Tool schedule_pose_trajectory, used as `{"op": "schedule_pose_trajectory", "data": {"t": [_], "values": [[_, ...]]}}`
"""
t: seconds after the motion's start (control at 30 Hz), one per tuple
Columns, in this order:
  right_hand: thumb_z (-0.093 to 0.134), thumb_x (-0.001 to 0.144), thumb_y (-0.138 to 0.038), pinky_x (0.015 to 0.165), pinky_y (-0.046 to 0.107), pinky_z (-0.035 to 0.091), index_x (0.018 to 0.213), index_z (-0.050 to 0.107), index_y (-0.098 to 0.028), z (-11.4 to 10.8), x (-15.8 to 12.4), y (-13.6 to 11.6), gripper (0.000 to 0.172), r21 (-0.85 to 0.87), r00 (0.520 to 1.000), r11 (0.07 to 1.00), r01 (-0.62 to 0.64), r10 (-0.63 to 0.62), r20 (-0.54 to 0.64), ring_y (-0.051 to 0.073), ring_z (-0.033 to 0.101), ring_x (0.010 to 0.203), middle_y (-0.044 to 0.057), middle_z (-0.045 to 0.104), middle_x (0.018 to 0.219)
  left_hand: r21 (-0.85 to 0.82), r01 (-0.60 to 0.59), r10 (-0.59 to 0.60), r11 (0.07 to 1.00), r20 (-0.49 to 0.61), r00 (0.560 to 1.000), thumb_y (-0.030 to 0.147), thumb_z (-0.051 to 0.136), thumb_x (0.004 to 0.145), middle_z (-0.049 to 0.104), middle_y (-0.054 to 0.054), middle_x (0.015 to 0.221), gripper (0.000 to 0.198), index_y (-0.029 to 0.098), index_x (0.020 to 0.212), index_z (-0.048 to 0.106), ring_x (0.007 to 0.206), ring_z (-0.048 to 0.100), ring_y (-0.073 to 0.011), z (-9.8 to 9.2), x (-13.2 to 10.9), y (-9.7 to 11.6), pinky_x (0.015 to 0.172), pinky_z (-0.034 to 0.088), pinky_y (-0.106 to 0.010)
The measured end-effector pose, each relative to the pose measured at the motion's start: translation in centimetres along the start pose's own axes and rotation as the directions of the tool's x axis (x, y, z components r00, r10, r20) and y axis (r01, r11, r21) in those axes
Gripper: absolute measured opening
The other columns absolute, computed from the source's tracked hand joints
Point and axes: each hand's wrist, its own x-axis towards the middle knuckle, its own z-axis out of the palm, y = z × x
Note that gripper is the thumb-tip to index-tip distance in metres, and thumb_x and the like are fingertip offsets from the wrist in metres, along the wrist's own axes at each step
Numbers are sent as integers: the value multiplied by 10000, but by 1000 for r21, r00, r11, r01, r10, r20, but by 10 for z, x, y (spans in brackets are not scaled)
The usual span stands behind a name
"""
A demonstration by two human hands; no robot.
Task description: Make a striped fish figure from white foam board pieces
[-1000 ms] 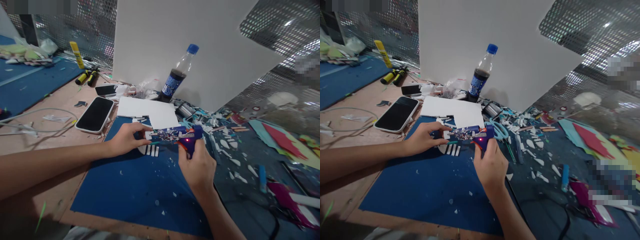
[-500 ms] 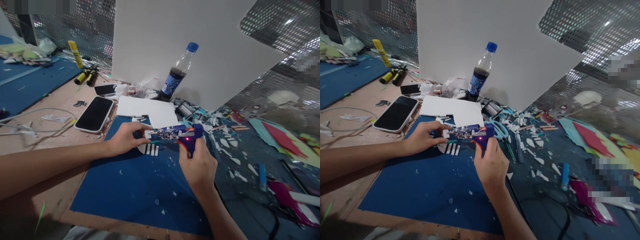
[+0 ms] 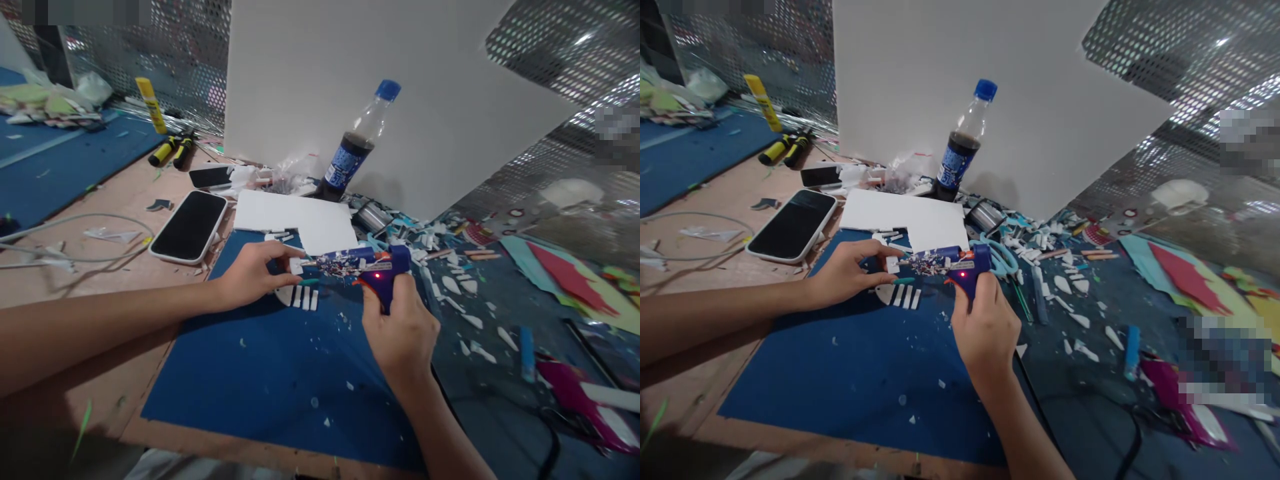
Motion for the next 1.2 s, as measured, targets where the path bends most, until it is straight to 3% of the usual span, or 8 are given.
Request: {"op": "schedule_pose_trajectory", "data": {"t": [0.27, 0.6, 0.8, 0.97, 1.13, 1.17, 1.2], "values": [[476, 889, -332, 439, 255, 313, 786, 465, -198, 0, -1, 0, 169, 1, 999, 999, -35, 35, 15, 177, 566, 518, 27, 566, 609, -14, -5, 5, 1000, -12, 1000, 223, 734, 771, 681, -35, 741, 268, 112, 1010, 683, 675, 632, -119, 0, 0, -1, 638, 519, -213], [489, 891, -325, 459, 250, 323, 817, 500, -190, -1, -2, 0, 154, -49, 999, 999, -21, 23, 33, 175, 577, 561, 35, 575, 647, 21, 9, -8, 1000, -45, 999, 319, 662, 839, 685, -37, 739, 278, 144, 1053, 694, 673, 612, -125, 0, -1, -1, 616, 528, -219], [582, 797, -437, 438, 259, 273, 815, 513, -180, 3, 5, 13, 266, -128, 959, 954, -271, 279, 47, 180, 497, 473, 37, 544, 600, -22, 3, -6, 1000, -99, 995, 297, 649, 849, 693, -42, 749, 325, 151, 1138, 680, 656, 576, -127, 1, -2, -2, 602, 513, -228], [581, 748, -475, 488, 320, 351, 822, 532, -171, 9, 20, 43, 317, -116, 853, 860, -498, 509, 111, 217, 481, 474, 24, 494, 550, -31, -4, 0, 1000, -108, 994, 267, 626, 865, 692, -32, 764, 353, 182, 1207, 641, 622, 536, -112, 1, -4, -4, 560, 470, -220], [472, 802, -483, 568, 391, 386, 855, 579, -119, 22, 16, 106, 383, -292, 700, 719, -631, 690, 187, 276, 566, 603, 128, 546, 647, -42, -51, 47, 998, -99, 994, 234, 600, 877, 690, -30, 771, 356, 219, 1233, 622, 599, 528, -111, -1, -5, -6, 542, 464, -225], [452, 799, -518, 539, 390, 365, 821, 585, -116, 26, 12, 121, 424, -303, 705, 725, -618, 682, 196, 277, 560, 589, 130, 522, 614, -44, -61, 56, 997, -102, 993, 237, 597, 879, 688, -29, 768, 350, 223, 1227, 626, 601, 531, -114, -1, -5, -6, 548, 468, -230], [432, 802, -517, 510, 389, 340, 791, 583, -114, 31, 8, 134, 430, -269, 753, 771, -577, 629, 191, 272, 544, 564, 116, 493, 576, -47, -70, 65, 996, -104, 992, 244, 590, 883, 684, -28, 763, 342, 226, 1222, 629, 603, 533, -117, -1, -5, -6, 554, 472, -235]]}}
